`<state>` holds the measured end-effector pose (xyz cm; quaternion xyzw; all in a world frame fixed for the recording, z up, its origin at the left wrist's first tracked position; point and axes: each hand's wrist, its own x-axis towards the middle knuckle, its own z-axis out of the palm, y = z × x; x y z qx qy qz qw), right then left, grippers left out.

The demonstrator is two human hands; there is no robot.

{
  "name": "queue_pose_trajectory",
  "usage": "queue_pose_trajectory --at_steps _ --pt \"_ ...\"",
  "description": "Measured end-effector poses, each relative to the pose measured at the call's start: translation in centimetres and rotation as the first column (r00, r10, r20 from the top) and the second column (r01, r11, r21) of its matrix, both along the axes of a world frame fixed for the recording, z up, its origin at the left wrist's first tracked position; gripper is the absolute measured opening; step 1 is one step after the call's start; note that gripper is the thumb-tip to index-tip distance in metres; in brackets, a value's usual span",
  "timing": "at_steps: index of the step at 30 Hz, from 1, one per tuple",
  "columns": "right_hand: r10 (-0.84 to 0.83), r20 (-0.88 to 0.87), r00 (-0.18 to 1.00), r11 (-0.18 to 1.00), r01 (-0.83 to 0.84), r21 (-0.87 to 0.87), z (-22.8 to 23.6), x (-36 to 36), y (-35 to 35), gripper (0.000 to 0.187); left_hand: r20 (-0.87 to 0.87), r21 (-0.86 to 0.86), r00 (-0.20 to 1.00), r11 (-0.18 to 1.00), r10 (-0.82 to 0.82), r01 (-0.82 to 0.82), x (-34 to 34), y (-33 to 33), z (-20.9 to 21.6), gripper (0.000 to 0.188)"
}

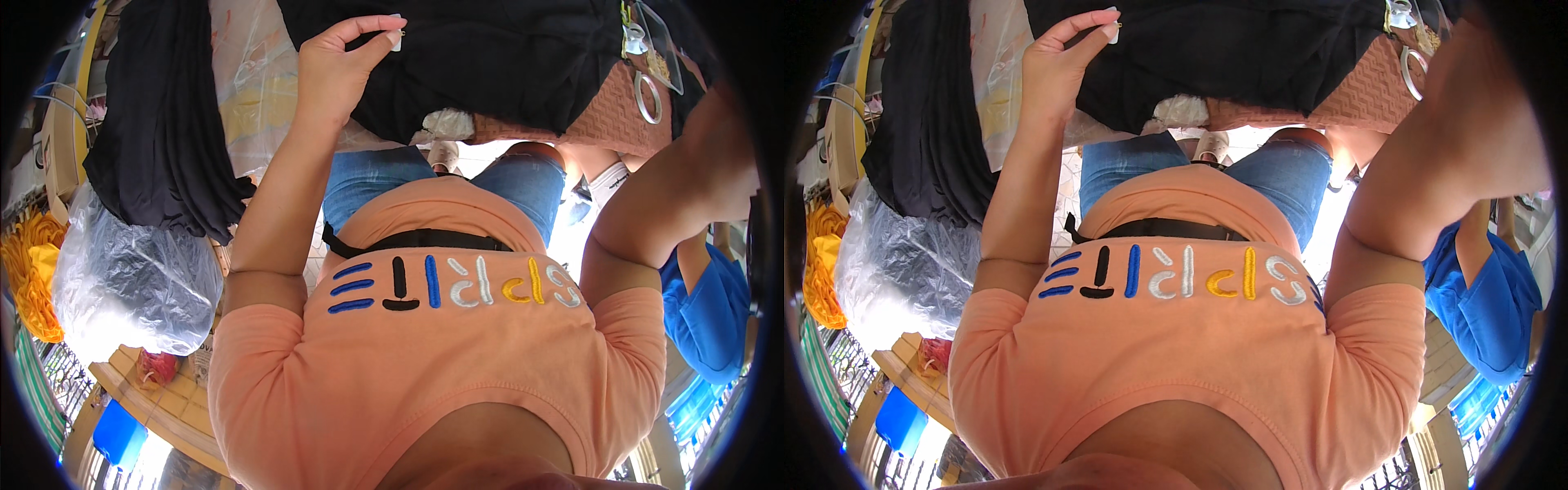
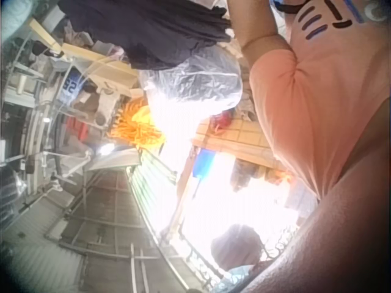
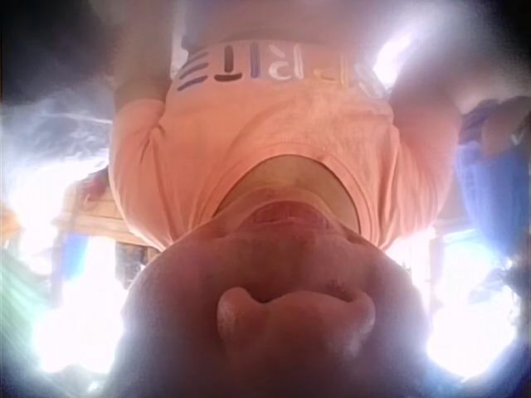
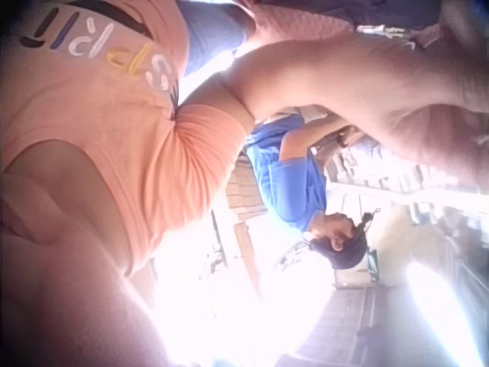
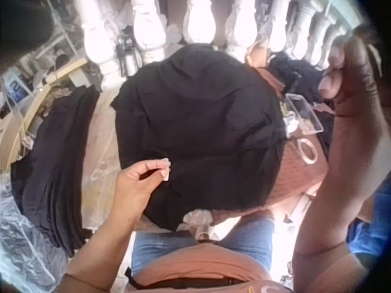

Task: The person applies labels to black shirts using a small white label strip and their hands to position and secure them on the garments.

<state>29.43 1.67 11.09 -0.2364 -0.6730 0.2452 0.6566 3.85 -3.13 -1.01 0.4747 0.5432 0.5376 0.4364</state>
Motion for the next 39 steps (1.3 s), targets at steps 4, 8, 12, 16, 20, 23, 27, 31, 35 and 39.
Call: queue_pose_trajectory --at_steps 4,8,12,16,20,23,27,31,35,39 --pt "-0.023 0.131 0.991 0.993 0.038 -0.109 -1.6 -1.9 -0.6 0.009 0.186 -0.025 0.981 0.997 -0.062 0.068 0.5 -0.1 0.2 0.019" --pt "0.139 0.214 0.967 0.927 -0.051 -0.371 -6.4 -4.8 -2.0 0.011 0.322 -0.06 0.941 0.989 -0.106 0.132 0.2 -0.6 0.1 0.023" --pt "0.15 0.401 0.904 0.939 -0.003 -0.345 -8.4 -5.1 -2.8 0.016 0.358 -0.057 0.924 0.984 -0.135 0.166 0.5 -0.6 0.7 0.025" --pt "0.123 0.475 0.872 0.944 0.045 -0.327 -8.6 -5.4 -3.2 0.021 0.35 -0.041 0.926 0.985 -0.143 0.167 0.4 -0.7 0.6 0.025" --pt "0.129 0.484 0.865 0.949 0.033 -0.312 -8.6 -5.6 -3.2 0.022 0.372 -0.038 0.917 0.985 -0.144 0.17 0.4 -0.8 0.8 0.025" --pt "0.128 0.488 0.863 0.952 0.03 -0.303 -8.6 -5.8 -3.3 0.022 0.358 -0.035 0.921 0.983 -0.153 0.178 0.4 -0.8 0.8 0.025" --pt "0.123 0.493 0.862 0.952 0.039 -0.305 -8.7 -5.9 -3.3 0.023 0.366 -0.032 0.917 0.982 -0.16 0.184 0.4 -0.9 0.8 0.026" --pt "0.111 0.518 0.848 0.952 0.059 -0.301 -8.7 -5.8 -3.3 0.024 0.36 -0.029 0.917 0.981 -0.171 0.194 0.3 -0.9 0.9 0.026" --pt "0.112 0.51 0.853 0.951 0.056 -0.304 -8.8 -5.8 -3.3 0.023 0.371 -0.029 0.913 0.981 -0.168 0.193 0.4 -0.9 1.0 0.025" --pt "0.106 0.524 0.845 0.952 0.065 -0.298 -8.8 -5.8 -3.3 0.023 0.371 -0.023 0.912 0.981 -0.173 0.195 0.4 -0.9 0.9 0.025"
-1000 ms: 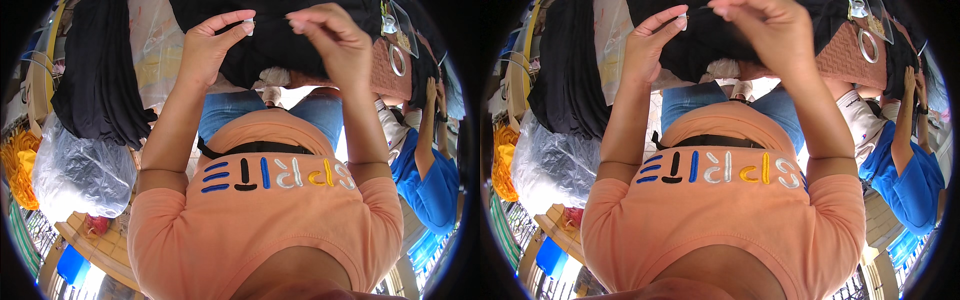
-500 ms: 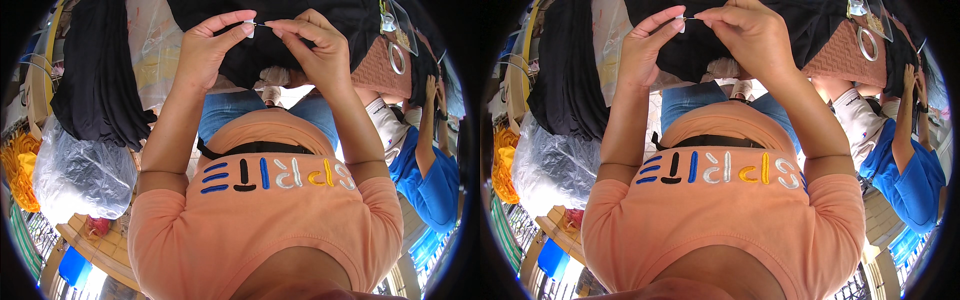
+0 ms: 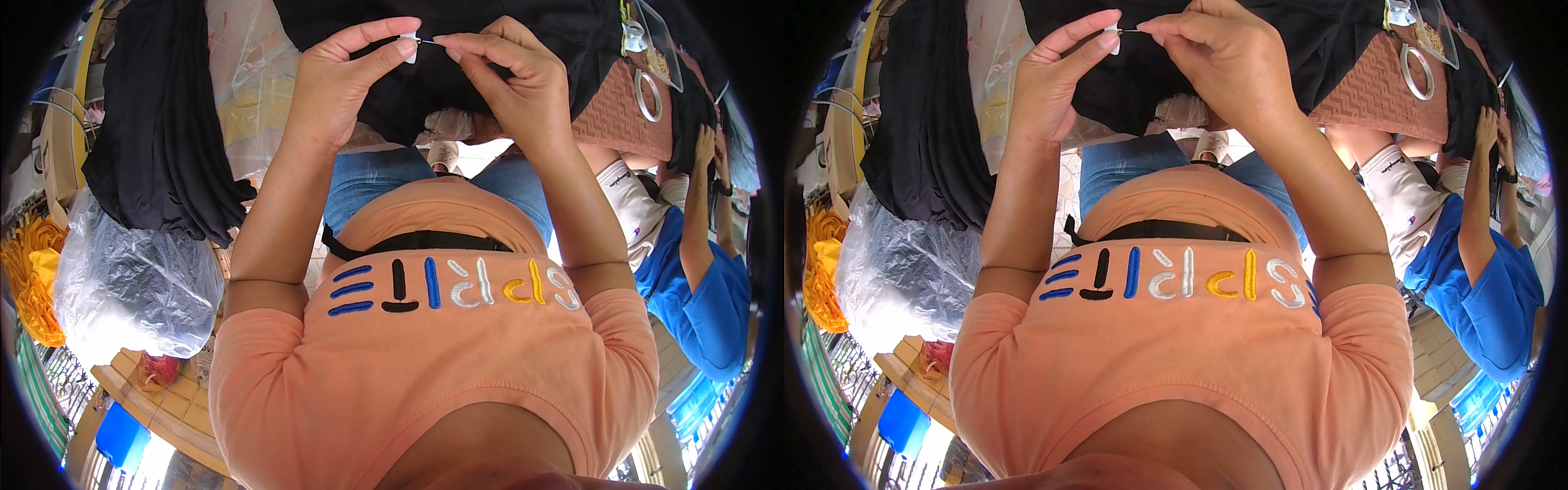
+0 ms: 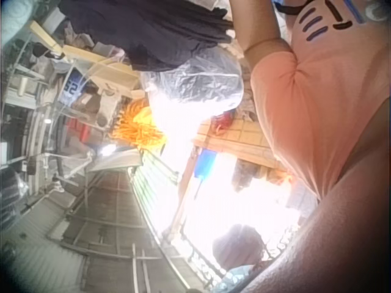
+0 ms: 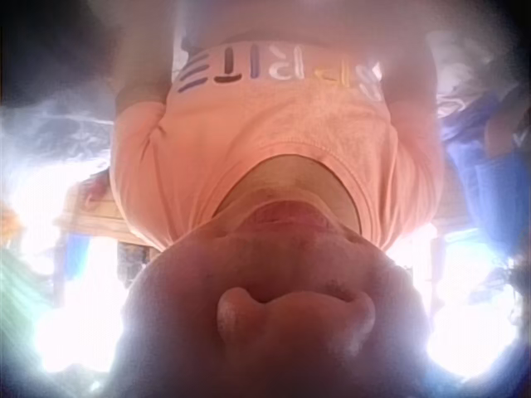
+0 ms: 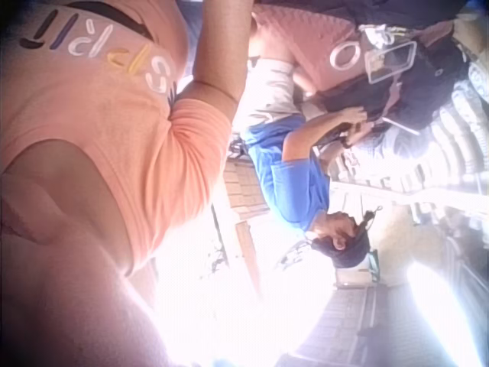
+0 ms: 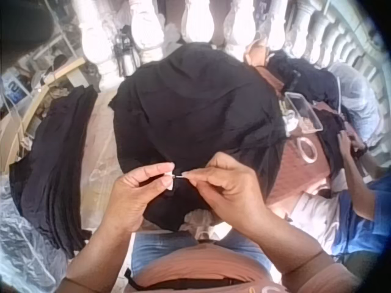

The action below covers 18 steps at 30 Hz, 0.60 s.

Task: The person applies labels to black shirts using a small white label strip and their hands to position and secure them on the garments.

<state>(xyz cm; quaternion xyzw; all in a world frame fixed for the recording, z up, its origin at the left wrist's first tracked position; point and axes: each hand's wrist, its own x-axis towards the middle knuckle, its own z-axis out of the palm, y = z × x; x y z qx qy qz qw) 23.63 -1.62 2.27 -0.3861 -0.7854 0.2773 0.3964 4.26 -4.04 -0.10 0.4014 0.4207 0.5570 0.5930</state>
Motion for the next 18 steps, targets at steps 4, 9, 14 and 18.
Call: queue_pose_trajectory --at_steps 4,9,14,18 --pt "-0.018 0.066 0.998 1.0 0.018 0.003 0.4 -0.3 -0.2 0.021 -0.032 -0.004 0.999 1.0 -0.003 0.003 0.1 -0.1 0.2 0.025" --pt "0.003 -0.197 0.98 0.954 -0.062 -0.294 -1.2 -0.2 0.7 0.014 -0.069 0.023 0.998 1.0 0.002 -0.001 0.3 -0.5 0.9 0.023" --pt "-0.063 -0.211 0.975 0.964 0.005 -0.266 -0.6 -1.9 0.0 0.011 -0.304 0.058 0.944 0.991 0.13 -0.118 0.6 -0.3 0.3 0.022" --pt "-0.044 0.076 0.996 0.991 0.034 0.128 0.3 -2.5 0.4 0.012 -0.369 0.154 0.897 0.968 0.241 -0.197 1.3 0.0 0.6 0.021"
